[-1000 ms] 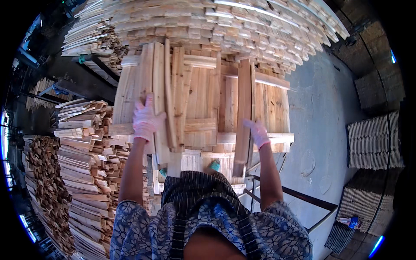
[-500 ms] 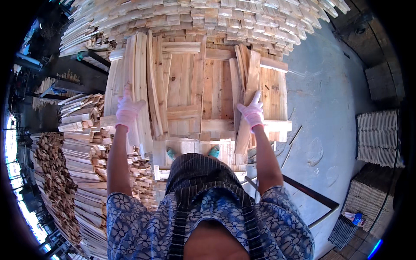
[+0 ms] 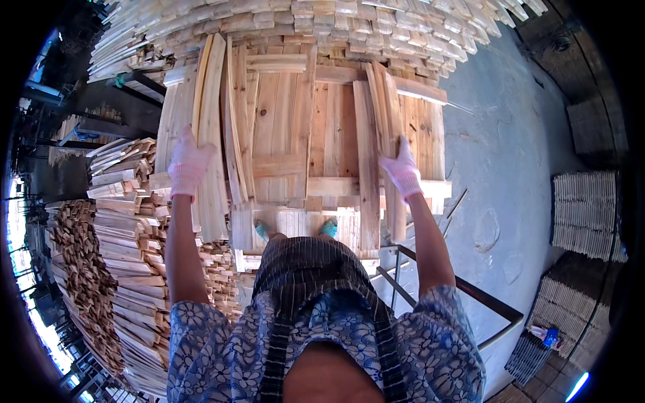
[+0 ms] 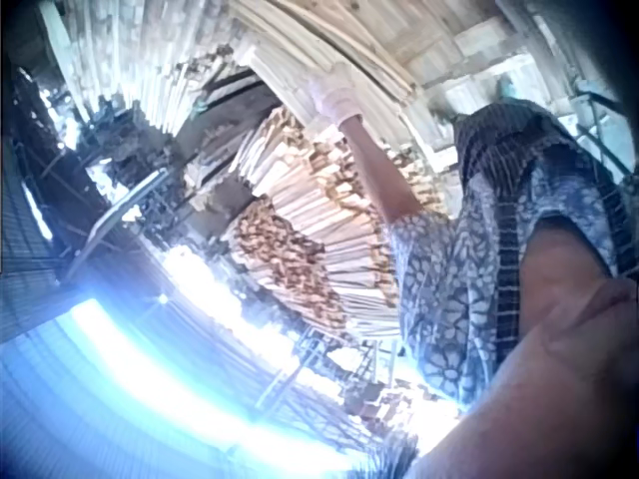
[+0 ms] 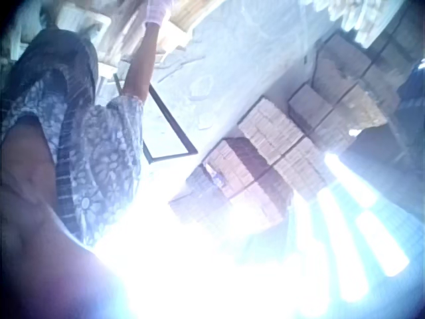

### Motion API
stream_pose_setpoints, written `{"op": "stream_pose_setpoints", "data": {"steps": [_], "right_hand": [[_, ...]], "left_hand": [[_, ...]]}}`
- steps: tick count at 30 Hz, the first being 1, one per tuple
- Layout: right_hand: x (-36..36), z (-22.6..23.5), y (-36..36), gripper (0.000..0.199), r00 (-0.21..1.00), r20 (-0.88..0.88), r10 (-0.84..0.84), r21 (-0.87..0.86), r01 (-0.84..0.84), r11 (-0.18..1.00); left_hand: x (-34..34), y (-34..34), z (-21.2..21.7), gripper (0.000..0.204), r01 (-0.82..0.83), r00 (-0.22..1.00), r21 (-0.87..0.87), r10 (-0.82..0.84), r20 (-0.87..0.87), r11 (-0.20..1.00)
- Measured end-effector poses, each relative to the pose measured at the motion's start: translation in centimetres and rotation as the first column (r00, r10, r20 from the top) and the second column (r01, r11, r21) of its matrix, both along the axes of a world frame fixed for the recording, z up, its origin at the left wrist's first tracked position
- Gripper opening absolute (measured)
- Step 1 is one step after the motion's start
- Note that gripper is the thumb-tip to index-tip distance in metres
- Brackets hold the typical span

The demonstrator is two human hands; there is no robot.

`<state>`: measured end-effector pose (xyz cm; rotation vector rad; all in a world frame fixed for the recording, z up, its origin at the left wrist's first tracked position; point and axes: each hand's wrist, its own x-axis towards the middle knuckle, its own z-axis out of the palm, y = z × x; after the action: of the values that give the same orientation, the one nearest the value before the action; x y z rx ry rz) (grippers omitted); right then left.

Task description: The person picks up wooden planks from a large pile and places them onto a wooden pallet. They arrange the planks in a neat stack, occasionally adjusting their position to ensure alignment. The process is repeated continuously as they build up the stack on the pallet.

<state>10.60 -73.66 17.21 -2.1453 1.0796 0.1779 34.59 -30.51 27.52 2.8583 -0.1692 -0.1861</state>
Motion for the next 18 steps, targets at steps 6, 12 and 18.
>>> {"op": "stream_pose_setpoints", "data": {"steps": [6,12,18], "right_hand": [[-3.6,1.2,-1.3,0.093,0.961,-0.254,-0.111,-0.248,0.046,0.968],[1.3,3.5,2.1,0.087,0.964,-0.259,0.054,-0.557,-0.194,0.808],[2.9,-0.8,7.3,0.097,0.975,-0.215,0.058,-0.071,-0.075,0.995]], "left_hand": [[-4.5,-5.1,0.8,0.08,-0.06,0.997,-0.218,0.048,-0.059,0.974],[-9.2,-12.8,-5.3,0.08,-0.031,0.984,-0.363,-0.036,-0.176,0.931],[-11.3,-23.4,-13.3,0.105,-0.115,0.872,-0.506,-0.157,-0.464,0.855]]}}
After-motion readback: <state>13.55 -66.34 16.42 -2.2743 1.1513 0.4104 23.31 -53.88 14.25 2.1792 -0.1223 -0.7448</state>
